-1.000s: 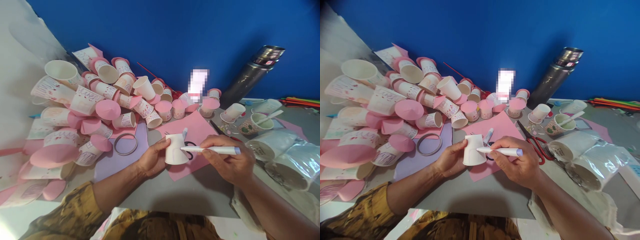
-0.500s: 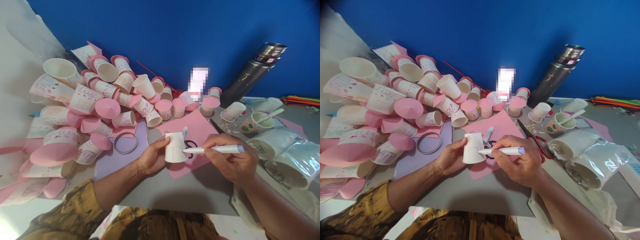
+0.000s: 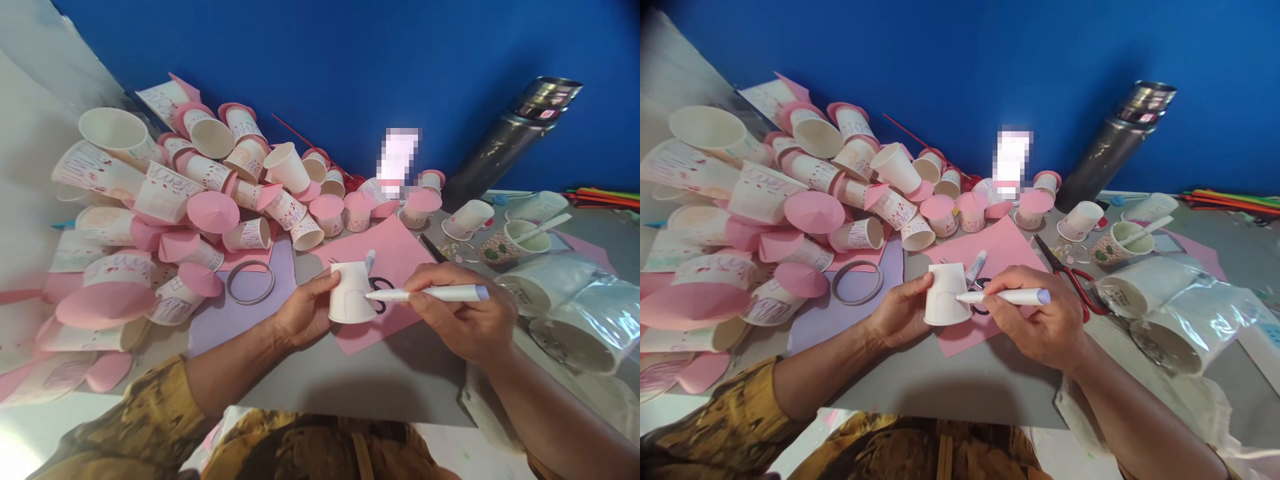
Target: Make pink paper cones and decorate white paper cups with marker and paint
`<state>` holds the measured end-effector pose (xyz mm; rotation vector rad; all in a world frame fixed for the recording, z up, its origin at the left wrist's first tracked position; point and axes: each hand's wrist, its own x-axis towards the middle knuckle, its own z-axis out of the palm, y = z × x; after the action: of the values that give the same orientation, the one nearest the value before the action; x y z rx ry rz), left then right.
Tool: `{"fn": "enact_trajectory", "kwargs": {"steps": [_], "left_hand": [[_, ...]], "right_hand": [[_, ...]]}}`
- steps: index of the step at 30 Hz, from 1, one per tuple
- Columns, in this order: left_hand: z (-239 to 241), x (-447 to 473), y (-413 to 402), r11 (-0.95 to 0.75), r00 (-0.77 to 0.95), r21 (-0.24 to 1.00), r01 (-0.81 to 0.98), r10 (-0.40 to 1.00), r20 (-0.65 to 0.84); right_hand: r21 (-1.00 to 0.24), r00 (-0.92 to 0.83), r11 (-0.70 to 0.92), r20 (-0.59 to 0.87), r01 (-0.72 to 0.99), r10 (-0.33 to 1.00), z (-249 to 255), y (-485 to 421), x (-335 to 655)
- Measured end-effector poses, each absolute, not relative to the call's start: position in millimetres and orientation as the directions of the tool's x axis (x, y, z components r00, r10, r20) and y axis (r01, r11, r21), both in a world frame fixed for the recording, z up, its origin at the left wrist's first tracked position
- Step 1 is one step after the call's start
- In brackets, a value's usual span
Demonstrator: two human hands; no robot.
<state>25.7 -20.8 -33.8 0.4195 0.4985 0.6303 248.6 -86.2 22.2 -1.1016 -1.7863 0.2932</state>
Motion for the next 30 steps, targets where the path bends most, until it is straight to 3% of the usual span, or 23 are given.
{"fn": "enact_trajectory", "kwargs": {"steps": [7, 13, 26, 30], "left_hand": [[-34.7, 24.3, -20.9, 0.723, 0.692, 0.557, -0.408, 0.643, -0.327], [-35.3, 27.3, -20.4, 0.688, 0.653, 0.558, -0.464, 0.692, -0.309], [-36.4, 30.2, -22.3, 0.634, 0.610, 0.645, -0.427, 0.728, -0.312], [-36.7, 30.3, -21.7, 0.636, 0.623, 0.644, -0.424, 0.721, -0.302]], "right_hand": [[-0.690, -0.243, 0.577, 0.528, 0.436, 0.814, 30.6, -86.2, 247.2], [-0.656, -0.107, 0.571, 0.606, 0.494, 0.788, 25.1, -87.7, 248.5], [-0.616, -0.304, 0.657, 0.586, 0.435, 0.751, 28.7, -85.3, 241.8], [-0.619, -0.223, 0.615, 0.593, 0.488, 0.774, 28.4, -85.4, 242.2]]}}
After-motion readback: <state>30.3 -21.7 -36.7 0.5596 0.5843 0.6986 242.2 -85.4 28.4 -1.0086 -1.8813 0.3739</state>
